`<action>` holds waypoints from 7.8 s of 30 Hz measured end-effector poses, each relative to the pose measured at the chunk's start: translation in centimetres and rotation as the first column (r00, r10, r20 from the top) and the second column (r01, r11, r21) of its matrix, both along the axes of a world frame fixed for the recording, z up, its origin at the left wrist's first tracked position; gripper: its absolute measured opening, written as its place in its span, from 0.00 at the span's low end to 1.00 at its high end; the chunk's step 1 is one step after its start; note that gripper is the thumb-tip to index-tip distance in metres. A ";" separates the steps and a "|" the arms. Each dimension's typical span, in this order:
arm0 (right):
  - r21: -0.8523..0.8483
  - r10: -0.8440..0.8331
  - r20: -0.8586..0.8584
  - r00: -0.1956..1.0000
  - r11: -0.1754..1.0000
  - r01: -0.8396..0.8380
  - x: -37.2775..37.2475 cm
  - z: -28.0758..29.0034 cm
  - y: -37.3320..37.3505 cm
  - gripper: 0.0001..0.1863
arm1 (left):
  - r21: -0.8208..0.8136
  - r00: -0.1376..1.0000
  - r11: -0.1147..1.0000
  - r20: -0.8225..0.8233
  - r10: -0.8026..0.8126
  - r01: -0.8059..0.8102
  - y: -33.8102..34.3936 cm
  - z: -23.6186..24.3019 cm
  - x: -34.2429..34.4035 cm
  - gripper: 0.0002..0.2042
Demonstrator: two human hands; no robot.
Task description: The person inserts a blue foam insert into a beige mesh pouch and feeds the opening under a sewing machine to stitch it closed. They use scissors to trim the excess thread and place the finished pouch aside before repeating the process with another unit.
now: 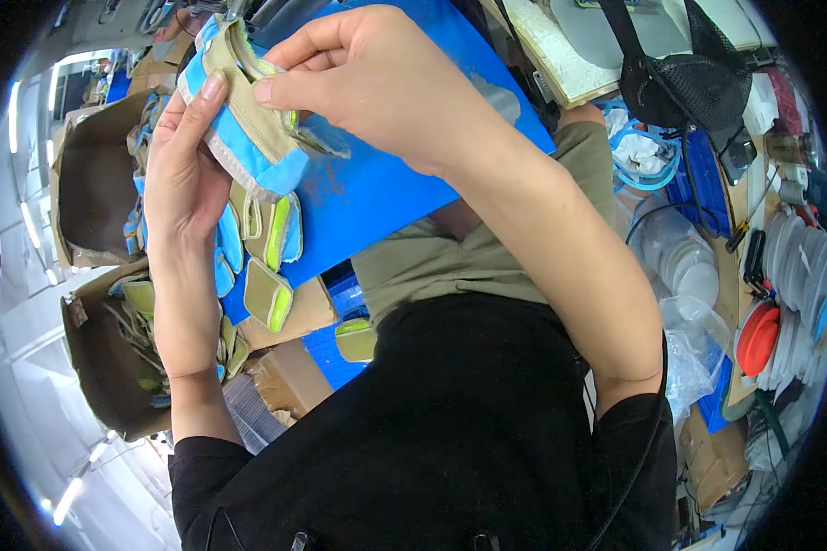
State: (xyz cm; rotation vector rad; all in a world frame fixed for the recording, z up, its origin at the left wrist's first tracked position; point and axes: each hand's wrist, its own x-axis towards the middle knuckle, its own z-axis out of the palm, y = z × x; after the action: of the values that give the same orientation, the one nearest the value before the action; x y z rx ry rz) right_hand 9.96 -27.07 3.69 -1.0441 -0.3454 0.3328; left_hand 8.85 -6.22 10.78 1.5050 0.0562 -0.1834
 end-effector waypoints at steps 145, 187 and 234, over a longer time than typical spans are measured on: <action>0.101 -0.039 -0.119 0.992 0.994 0.051 2.3 0.1 3.1 0.10 | -0.215 0.971 0.972 -0.237 0.041 -0.094 0.5 -0.1 6.3 0.08; -0.199 -0.437 0.431 0.790 0.807 0.555 3.5 -0.2 5.2 0.10 | 0.035 0.998 0.999 0.042 0.037 -0.038 1.4 -0.6 3.7 0.13; -0.112 -0.568 0.501 0.653 0.705 0.700 3.4 -2.0 7.9 0.11 | 0.160 0.998 0.987 0.065 -0.012 0.002 3.0 0.0 5.4 0.13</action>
State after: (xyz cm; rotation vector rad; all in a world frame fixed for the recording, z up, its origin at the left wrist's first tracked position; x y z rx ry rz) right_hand 13.37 -19.16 1.71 -1.4727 -0.2977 -0.5352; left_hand 14.28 -3.26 10.75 1.6707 0.0133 -0.1374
